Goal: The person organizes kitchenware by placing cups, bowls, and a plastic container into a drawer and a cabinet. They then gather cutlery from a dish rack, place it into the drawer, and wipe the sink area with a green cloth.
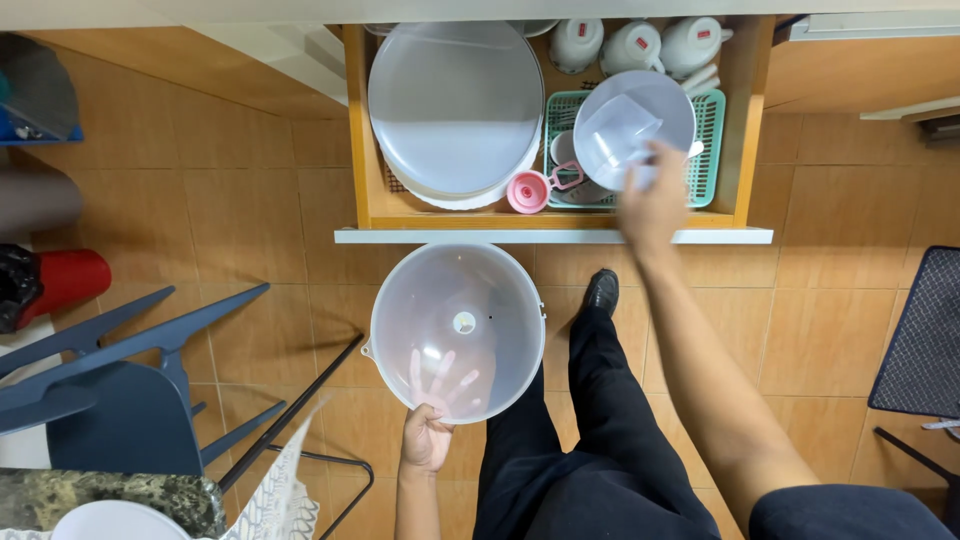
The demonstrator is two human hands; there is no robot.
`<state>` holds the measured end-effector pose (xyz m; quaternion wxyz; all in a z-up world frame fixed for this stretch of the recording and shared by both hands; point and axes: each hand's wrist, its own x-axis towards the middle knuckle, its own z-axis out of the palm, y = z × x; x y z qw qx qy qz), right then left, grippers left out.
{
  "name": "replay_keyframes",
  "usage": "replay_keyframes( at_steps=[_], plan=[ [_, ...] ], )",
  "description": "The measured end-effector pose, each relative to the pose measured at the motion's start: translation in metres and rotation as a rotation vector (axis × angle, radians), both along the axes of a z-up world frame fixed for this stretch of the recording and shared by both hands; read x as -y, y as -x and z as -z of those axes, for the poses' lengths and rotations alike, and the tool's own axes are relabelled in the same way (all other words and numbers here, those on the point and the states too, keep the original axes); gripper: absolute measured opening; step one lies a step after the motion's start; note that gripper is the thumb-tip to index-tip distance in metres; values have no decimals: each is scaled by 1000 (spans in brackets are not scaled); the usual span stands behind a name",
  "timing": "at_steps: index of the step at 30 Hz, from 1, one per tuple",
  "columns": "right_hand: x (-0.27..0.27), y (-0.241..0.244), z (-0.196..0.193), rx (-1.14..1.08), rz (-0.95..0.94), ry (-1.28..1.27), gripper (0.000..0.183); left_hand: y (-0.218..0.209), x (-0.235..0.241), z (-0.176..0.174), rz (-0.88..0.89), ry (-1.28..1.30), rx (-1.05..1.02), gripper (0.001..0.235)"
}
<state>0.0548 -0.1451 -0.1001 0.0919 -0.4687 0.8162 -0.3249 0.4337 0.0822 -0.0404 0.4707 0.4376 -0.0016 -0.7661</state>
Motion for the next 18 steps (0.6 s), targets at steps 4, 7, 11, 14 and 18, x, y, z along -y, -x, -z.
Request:
replay_keyframes(
  at_steps=[4, 7, 11, 14, 18],
  plan=[
    [58, -88, -6, -86, -530, 103, 54, 8, -1, -7, 25, 32, 9, 104],
    [123, -114, 15, -217, -617, 8, 67, 9, 1, -15, 2, 25, 4, 105],
    [132, -128, 61, -330, -582, -155, 73, -3, -9, -7, -51, 47, -17, 103],
    [118, -132, 57, -411, -594, -238, 77, -15, -9, -14, -50, 6, 18, 106],
    [54, -127, 7, -307, -582, -139, 73, -28, -14, -7, -53, -14, 46, 104]
  ],
)
